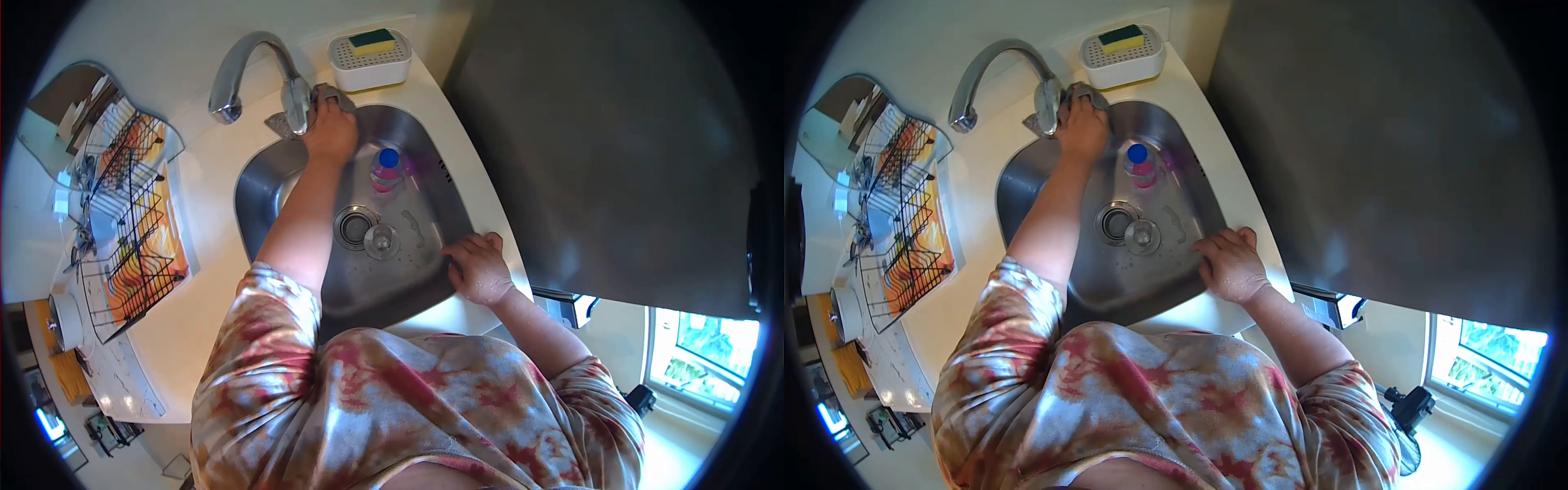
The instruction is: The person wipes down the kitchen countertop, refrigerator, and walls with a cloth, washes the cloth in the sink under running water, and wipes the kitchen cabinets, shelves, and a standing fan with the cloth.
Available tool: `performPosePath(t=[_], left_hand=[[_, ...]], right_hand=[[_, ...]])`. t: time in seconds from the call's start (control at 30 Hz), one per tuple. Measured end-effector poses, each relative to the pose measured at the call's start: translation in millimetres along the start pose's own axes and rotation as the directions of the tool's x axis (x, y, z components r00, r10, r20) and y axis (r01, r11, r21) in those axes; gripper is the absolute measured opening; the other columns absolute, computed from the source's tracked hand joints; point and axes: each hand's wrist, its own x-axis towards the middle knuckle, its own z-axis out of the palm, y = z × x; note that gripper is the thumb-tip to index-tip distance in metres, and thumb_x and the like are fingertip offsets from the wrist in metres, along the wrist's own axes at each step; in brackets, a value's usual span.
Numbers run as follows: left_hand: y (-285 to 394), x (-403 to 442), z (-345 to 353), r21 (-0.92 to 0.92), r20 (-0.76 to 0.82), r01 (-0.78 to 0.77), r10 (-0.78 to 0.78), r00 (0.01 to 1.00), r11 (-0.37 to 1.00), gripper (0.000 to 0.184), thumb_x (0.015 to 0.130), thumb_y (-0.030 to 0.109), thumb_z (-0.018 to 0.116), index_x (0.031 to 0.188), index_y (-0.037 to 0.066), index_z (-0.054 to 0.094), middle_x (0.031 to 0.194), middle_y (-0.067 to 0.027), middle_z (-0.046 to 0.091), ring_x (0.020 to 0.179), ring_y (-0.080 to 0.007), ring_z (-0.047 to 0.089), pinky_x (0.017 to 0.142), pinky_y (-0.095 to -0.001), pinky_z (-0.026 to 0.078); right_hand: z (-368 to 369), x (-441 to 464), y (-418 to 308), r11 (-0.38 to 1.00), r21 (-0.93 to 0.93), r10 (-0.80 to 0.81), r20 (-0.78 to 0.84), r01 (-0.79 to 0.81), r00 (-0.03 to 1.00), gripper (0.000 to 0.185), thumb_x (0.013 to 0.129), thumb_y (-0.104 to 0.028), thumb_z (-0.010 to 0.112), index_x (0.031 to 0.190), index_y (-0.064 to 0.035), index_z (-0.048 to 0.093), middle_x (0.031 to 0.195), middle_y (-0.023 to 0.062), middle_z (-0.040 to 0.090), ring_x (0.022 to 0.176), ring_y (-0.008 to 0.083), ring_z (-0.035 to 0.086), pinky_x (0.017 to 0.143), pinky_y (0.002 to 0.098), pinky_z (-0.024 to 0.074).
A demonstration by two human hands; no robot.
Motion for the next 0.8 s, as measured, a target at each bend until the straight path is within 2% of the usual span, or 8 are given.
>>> performPosePath(t=[0.07, 0.2, 0.27, 0.33, 0.4, 0.53, 0.63, 0.8], left_hand=[[-8, 0, -2, -0.053, 0.043, 0.054, -0.052, 0.998, 0.997, 0.053, 0.090, 0.028, 0.044, 0.136, 0.003, 0.041, 0.148, -0.0130, 0.034, 0.130, -0.0313, 0.039, 0.109, -0.0490, 0.026], [-57, -18, -18, 0.134, -0.101, -0.267, 0.282, 0.954, 0.954, 0.037, 0.086, 0.024, 0.050, 0.119, 0.007, 0.057, 0.133, -0.0103, 0.050, 0.123, -0.0301, 0.045, 0.099, -0.0451, 0.036], [-83, -25, -48, 0.223, 0.219, -0.317, 0.270, 0.938, 0.922, 0.036, 0.087, 0.024, 0.051, 0.117, 0.007, 0.058, 0.129, -0.0100, 0.054, 0.120, -0.0295, 0.047, 0.095, -0.0427, 0.039], [-115, -28, -56, 0.225, 0.141, -0.286, 0.260, 0.955, 0.931, 0.035, 0.088, 0.024, 0.051, 0.116, 0.005, 0.059, 0.129, -0.0112, 0.054, 0.118, -0.0296, 0.048, 0.095, -0.0425, 0.039], [-142, -32, -51, 0.236, -0.156, -0.193, 0.233, 0.960, 0.952, 0.037, 0.090, 0.024, 0.050, 0.119, 0.003, 0.058, 0.130, -0.0122, 0.053, 0.119, -0.0293, 0.047, 0.095, -0.0411, 0.040], [-133, -14, -48, 0.355, -0.042, 0.001, 0.015, 0.999, 0.935, 0.045, 0.092, 0.034, 0.042, 0.124, 0.005, 0.057, 0.132, -0.0122, 0.052, 0.123, -0.0349, 0.042, 0.100, -0.0494, 0.034], [-123, 16, -37, 0.237, -0.073, 0.119, -0.105, 0.992, 0.964, 0.046, 0.091, 0.036, 0.040, 0.122, 0.008, 0.058, 0.134, -0.0118, 0.051, 0.126, -0.0380, 0.038, 0.101, -0.0544, 0.030], [-100, 30, -26, 0.142, 0.063, -0.001, -0.008, 0.998, 0.990, 0.044, 0.088, 0.026, 0.044, 0.128, 0.011, 0.052, 0.140, -0.0088, 0.047, 0.126, -0.0278, 0.045, 0.102, -0.0524, 0.029]], right_hand=[[3, -1, 0, 1.000, -0.003, -0.008, -0.042, 0.008, 0.999, 0.027, 0.071, -0.014, 0.061, 0.098, -0.0147, 0.063, 0.091, 0.0048, 0.063, 0.097, 0.0212, 0.056, 0.092, 0.0409, 0.0292], [2, 0, -3, 1.000, 0.017, -0.014, -0.013, 0.014, 1.000, 0.024, 0.072, -0.015, 0.060, 0.096, -0.0151, 0.064, 0.091, 0.0032, 0.063, 0.098, 0.0191, 0.056, 0.092, 0.0405, 0.0297], [2, 0, -4, 1.000, -0.002, 0.019, -0.014, -0.019, 1.000, 0.023, 0.072, -0.014, 0.060, 0.095, -0.0155, 0.064, 0.092, 0.0031, 0.063, 0.097, 0.0192, 0.056, 0.091, 0.0402, 0.0297], [4, 0, -3, 1.000, -0.008, 0.017, -0.029, -0.018, 0.999, 0.023, 0.072, -0.014, 0.061, 0.094, -0.0155, 0.064, 0.091, 0.0032, 0.063, 0.097, 0.0191, 0.056, 0.091, 0.0399, 0.0298], [7, 0, -3, 1.000, 0.004, -0.020, -0.085, 0.020, 0.996, 0.021, 0.072, -0.013, 0.061, 0.093, -0.0145, 0.064, 0.086, 0.0046, 0.062, 0.094, 0.0217, 0.056, 0.088, 0.0407, 0.0300], [6, 1, -5, 0.999, -0.026, -0.027, -0.070, 0.026, 0.997, 0.021, 0.072, -0.014, 0.061, 0.092, -0.0146, 0.064, 0.086, 0.0046, 0.062, 0.094, 0.0218, 0.056, 0.088, 0.0411, 0.0297], [7, 2, -6, 0.998, -0.059, -0.030, -0.053, 0.027, 0.998, 0.020, 0.072, -0.014, 0.061, 0.092, -0.0149, 0.065, 0.085, 0.0044, 0.062, 0.094, 0.0217, 0.056, 0.088, 0.0412, 0.0293], [4, 5, -6, 0.998, -0.061, 0.014, 0.000, -0.014, 1.000, 0.021, 0.069, -0.016, 0.063, 0.090, -0.0152, 0.064, 0.088, 0.0026, 0.063, 0.095, 0.0198, 0.055, 0.089, 0.0417, 0.0295]])
